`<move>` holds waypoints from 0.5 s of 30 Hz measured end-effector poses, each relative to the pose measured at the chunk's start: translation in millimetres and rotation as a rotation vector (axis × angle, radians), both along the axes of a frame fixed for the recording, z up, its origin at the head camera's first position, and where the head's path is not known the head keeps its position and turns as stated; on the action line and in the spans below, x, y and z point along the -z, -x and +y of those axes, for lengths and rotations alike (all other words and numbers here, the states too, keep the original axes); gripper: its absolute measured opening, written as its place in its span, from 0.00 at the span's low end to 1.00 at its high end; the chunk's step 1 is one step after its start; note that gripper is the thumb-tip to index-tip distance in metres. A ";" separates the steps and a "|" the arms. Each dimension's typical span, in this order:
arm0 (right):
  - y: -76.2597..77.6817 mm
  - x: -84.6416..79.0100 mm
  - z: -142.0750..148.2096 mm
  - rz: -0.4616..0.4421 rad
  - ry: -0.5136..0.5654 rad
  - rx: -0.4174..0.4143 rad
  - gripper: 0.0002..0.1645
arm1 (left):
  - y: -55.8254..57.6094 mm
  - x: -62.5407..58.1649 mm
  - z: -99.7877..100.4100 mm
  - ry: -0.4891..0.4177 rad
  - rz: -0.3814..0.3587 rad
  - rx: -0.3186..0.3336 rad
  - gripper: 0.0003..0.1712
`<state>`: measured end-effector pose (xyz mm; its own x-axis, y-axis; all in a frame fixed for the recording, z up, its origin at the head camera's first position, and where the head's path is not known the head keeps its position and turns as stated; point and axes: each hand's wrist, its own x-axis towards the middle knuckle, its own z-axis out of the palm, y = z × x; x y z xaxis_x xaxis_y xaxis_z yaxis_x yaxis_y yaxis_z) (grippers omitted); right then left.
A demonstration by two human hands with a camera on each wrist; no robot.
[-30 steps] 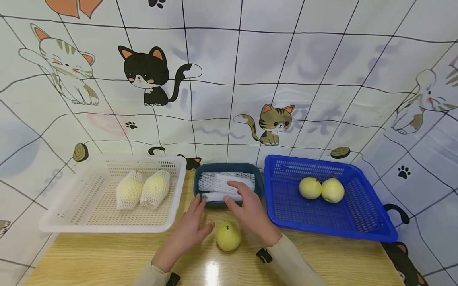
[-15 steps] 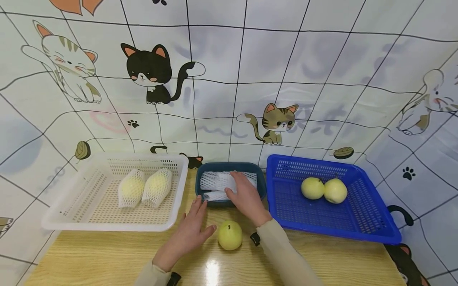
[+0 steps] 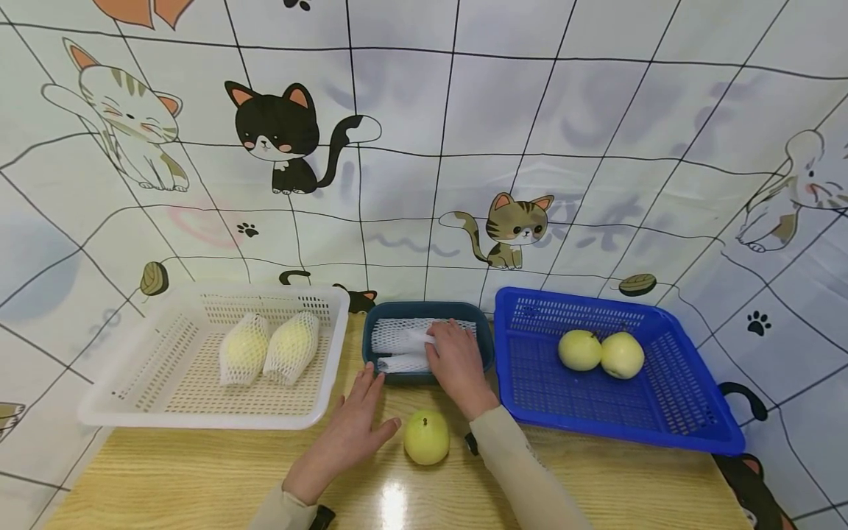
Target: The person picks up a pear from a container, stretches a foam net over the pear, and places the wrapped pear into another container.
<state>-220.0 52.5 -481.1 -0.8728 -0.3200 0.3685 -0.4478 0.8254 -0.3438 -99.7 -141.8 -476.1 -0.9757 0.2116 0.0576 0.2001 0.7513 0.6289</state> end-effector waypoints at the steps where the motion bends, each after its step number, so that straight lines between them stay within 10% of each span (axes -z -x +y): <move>1: -0.3 0.5 0.5 0.035 0.014 -0.005 0.12 | 0.1 0.0 0.0 0.000 0.001 0.000 0.45; 15: -32.6 -29.5 9.1 0.084 0.241 -0.066 0.14 | 4.2 3.3 0.7 0.004 0.001 -0.014 0.42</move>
<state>-187.4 61.7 -451.6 -0.8157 -0.2696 0.5118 -0.5338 0.6918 -0.4863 -103.9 -141.1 -479.4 -0.9785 0.1979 0.0581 0.1902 0.7569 0.6253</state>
